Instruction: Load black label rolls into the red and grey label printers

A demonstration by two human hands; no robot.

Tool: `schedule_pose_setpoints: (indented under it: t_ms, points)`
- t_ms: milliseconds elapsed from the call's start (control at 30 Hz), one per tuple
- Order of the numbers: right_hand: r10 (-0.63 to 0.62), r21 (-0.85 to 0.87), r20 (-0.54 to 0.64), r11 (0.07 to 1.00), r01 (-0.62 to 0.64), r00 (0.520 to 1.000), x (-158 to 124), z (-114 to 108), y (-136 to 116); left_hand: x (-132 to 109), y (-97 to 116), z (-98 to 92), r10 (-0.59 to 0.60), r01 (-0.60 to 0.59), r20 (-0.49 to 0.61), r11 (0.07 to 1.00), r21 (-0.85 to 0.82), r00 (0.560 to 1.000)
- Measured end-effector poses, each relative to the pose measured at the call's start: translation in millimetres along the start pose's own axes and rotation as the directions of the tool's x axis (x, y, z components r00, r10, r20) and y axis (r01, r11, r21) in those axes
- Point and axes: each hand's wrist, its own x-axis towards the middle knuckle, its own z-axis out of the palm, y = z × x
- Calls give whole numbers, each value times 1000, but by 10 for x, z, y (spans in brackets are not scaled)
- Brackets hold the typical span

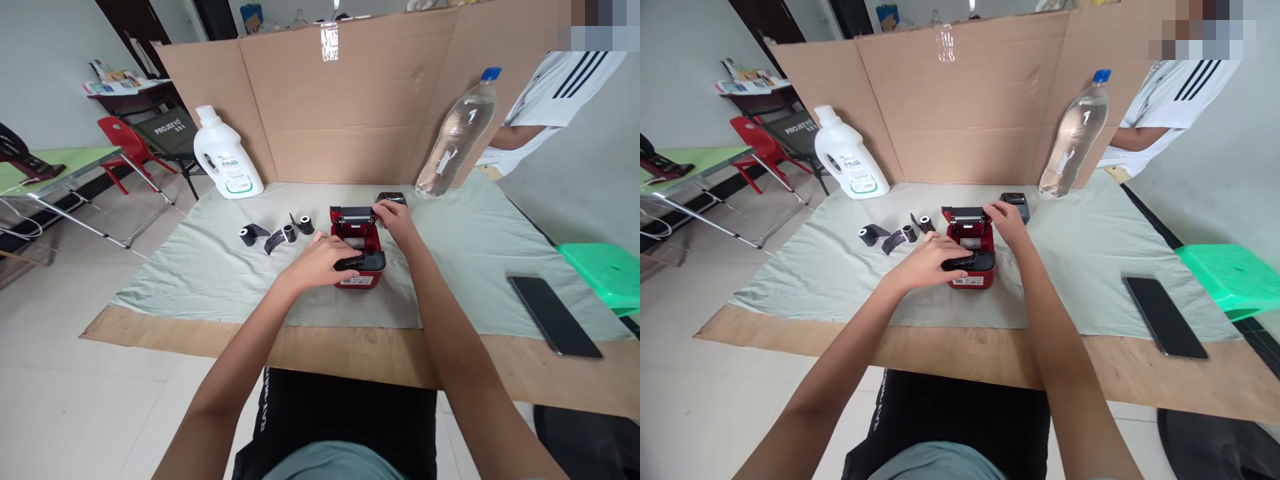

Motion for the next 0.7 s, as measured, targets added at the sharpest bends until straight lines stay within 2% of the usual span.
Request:
schedule_pose_setpoints:
  t_ms: [100,167,267,333,500,700]
  points:
    - [-102,3,-43,995,103,994,-230,0,69,-54,-40,117,83,-77,-84,994,79,993]
    - [-119,-3,-39,993,119,992,-379,9,149,-94,-79,211,150,-127,-151,981,146,977]
    - [-66,50,-54,996,68,996,-538,66,304,-135,-101,334,210,-154,-253,962,226,944]
    - [13,160,-62,987,-3,998,-596,134,400,-128,-85,371,213,-138,-308,959,247,927]
    - [182,432,-17,888,-157,983,-673,290,456,37,-40,282,129,-42,-417,977,211,900]
    - [222,523,-14,833,-182,975,-759,317,298,331,-144,195,-57,74,-441,997,21,896]
